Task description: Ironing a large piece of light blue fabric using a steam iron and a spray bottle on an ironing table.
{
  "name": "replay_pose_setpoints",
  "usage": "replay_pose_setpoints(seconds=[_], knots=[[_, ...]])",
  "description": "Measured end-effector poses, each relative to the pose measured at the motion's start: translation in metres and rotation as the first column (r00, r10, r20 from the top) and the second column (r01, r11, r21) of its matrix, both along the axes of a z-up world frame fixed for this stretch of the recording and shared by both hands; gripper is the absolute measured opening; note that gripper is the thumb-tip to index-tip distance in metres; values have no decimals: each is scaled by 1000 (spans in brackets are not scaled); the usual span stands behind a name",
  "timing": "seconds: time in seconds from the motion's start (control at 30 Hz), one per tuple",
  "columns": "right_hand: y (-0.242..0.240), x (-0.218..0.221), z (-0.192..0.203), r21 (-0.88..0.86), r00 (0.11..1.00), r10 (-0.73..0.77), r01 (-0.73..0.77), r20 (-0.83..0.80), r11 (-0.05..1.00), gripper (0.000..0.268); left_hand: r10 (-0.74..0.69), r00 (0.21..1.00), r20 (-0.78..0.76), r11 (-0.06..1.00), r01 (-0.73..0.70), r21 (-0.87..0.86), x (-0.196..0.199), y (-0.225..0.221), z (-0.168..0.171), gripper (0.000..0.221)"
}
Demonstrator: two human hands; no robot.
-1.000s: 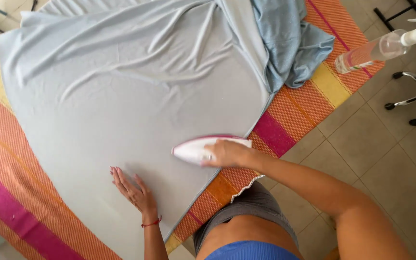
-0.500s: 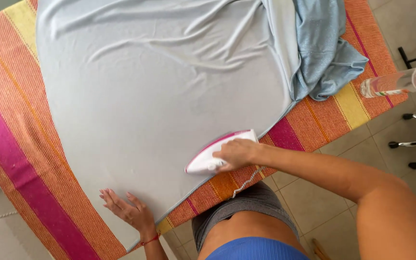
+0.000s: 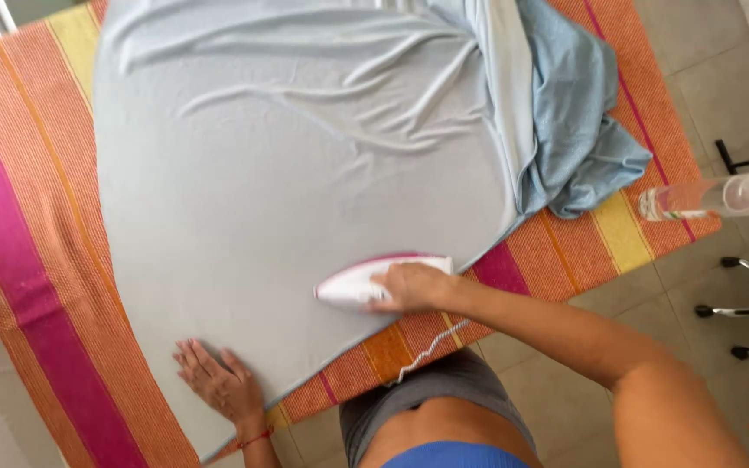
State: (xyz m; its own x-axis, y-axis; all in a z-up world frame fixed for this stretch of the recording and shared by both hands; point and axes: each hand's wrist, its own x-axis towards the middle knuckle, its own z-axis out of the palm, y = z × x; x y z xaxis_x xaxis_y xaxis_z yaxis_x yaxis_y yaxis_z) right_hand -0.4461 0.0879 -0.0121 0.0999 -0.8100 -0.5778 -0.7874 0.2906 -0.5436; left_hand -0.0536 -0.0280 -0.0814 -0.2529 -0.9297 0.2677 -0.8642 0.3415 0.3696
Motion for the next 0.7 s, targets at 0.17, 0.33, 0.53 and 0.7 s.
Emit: replay_pose_setpoints(seconds=[0.17,0.33,0.53,0.7], knots=[[-38,-47,-39,33,996,-52,55,-77,998,73,23,999,39,998,-21,-56,-3,0,-7,54],[-119,-108,41,-68,814,-581,579,-12,812,51,19,998,63,996,-14,-83,-4,0,-7,53],[-103,-79,7,-17,959,-284,284,9,959,50,46,999,21,997,-45,-62,-13,-4,-15,54],[-119,-92,20,-131,854,-521,517,5,846,54,-132,988,76,991,132,3,-70,-8,-15,59]])
